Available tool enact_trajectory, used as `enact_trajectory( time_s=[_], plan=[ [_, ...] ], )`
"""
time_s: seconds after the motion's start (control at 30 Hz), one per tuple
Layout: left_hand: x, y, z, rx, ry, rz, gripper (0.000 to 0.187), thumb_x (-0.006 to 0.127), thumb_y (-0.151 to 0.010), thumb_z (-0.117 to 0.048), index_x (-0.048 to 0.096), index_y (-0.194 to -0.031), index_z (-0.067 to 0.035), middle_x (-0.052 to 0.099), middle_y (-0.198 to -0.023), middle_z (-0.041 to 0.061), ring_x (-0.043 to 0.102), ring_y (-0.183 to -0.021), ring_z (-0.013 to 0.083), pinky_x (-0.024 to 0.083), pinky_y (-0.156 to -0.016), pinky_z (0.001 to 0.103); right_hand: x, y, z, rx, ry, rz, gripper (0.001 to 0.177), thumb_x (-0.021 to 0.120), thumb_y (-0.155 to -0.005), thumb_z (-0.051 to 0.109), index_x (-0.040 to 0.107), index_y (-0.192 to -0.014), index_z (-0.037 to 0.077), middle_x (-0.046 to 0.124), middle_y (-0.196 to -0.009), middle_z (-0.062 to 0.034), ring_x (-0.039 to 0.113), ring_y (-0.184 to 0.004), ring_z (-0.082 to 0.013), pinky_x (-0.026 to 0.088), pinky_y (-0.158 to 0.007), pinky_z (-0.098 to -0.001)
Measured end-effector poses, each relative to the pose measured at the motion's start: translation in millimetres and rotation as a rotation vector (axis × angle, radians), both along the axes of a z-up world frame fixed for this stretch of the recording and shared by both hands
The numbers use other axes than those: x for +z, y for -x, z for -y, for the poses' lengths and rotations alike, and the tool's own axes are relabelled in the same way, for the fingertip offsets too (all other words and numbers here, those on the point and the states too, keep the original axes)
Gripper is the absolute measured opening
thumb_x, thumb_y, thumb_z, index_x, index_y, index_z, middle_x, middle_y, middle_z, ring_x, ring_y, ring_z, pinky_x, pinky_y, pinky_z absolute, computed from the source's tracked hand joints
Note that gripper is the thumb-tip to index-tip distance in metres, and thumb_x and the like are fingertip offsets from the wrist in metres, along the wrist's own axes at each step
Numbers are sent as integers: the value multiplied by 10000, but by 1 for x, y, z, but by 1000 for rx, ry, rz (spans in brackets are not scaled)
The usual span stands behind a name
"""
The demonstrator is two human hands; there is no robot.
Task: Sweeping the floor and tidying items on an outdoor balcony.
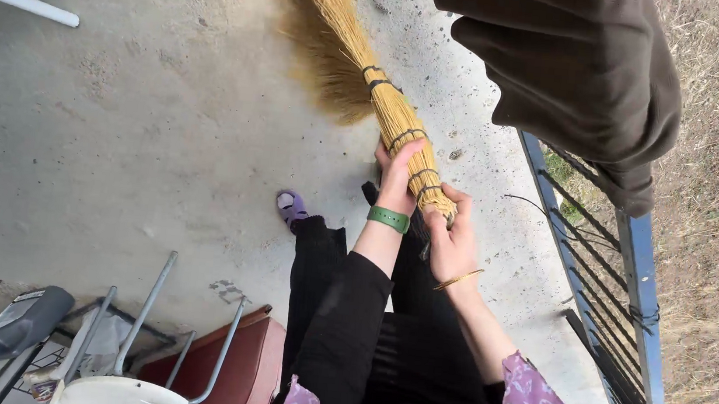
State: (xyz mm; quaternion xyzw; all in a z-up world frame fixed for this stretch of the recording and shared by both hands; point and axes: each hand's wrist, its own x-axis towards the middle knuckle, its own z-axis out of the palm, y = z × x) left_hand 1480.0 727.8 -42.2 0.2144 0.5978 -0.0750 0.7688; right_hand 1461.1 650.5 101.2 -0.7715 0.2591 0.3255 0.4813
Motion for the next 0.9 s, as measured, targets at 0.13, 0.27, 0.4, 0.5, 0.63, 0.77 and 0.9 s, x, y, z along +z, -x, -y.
enact_trajectory(
  time_s=[0.13, 0.27, 0.4, 0.5, 0.63, 0.77, 0.9],
  plan=[
    [-20, -10, 24, -74, 308, 182, 693, 714, -855, -274, 331, -1405, -94, 579, -1038, 156, 622, -758, 276, 548, -606, 393, 15, -13, 5, 114, 178, 134, 496, 629, -982, 207, 476, -1407, 2, 713, -1022, -137, 687, -873, -215, 548, -774, -345],
    [-57, 34, 19, -69, 592, 487, 663, 640, -1013, -446, 515, -1346, 113, 610, -1050, 207, 624, -718, 268, 525, -584, 354, 7, 13, -19, 271, 318, 126, 602, 682, -943, 303, 450, -1419, 16, 706, -1095, -222, 716, -953, -365, 563, -793, -444],
    [-26, 86, -34, -33, 557, 467, 645, 619, -947, -452, 512, -1302, 75, 623, -1196, 174, 608, -695, 228, 515, -553, 335, 1, 80, -48, 326, 295, 84, 619, 690, -926, 348, 450, -1392, 19, 692, -1109, -233, 703, -970, -395, 566, -793, -461],
    [25, 154, -81, -78, 444, 384, 639, 609, -959, -429, 496, -1330, 79, 603, -1208, 172, 608, -697, 224, 522, -564, 333, 44, 132, -76, 312, 167, -73, 644, 694, -907, 360, 445, -1391, 16, 687, -1101, -236, 704, -963, -388, 570, -790, -455],
    [80, 224, -145, -64, 272, 303, 631, 616, -932, -421, 504, -1310, 71, 616, -1180, 166, 610, -688, 219, 524, -552, 325, 80, 184, -112, 394, -29, -111, 682, 702, -921, 368, 394, -1401, -6, 675, -1111, -258, 695, -988, -404, 563, -812, -465],
    [97, 328, -207, 10, 196, 328, 616, 633, -998, -416, 528, -1325, 96, 593, -1051, 158, 608, -726, 228, 517, -583, 325, 108, 231, -154, 526, -189, -206, 698, 688, -923, 405, 372, -1406, 14, 688, -1088, -251, 697, -987, -415, 559, -823, -474],
    [118, 388, -257, 102, 123, 166, 597, 626, -983, -435, 554, -1322, 52, 573, -915, 201, 630, -703, 251, 547, -610, 333, 104, 284, -196, 666, -279, -215, 700, 665, -936, 427, 347, -1418, 33, 691, -1094, -260, 693, -978, -438, 557, -825, -484]
  ],
)
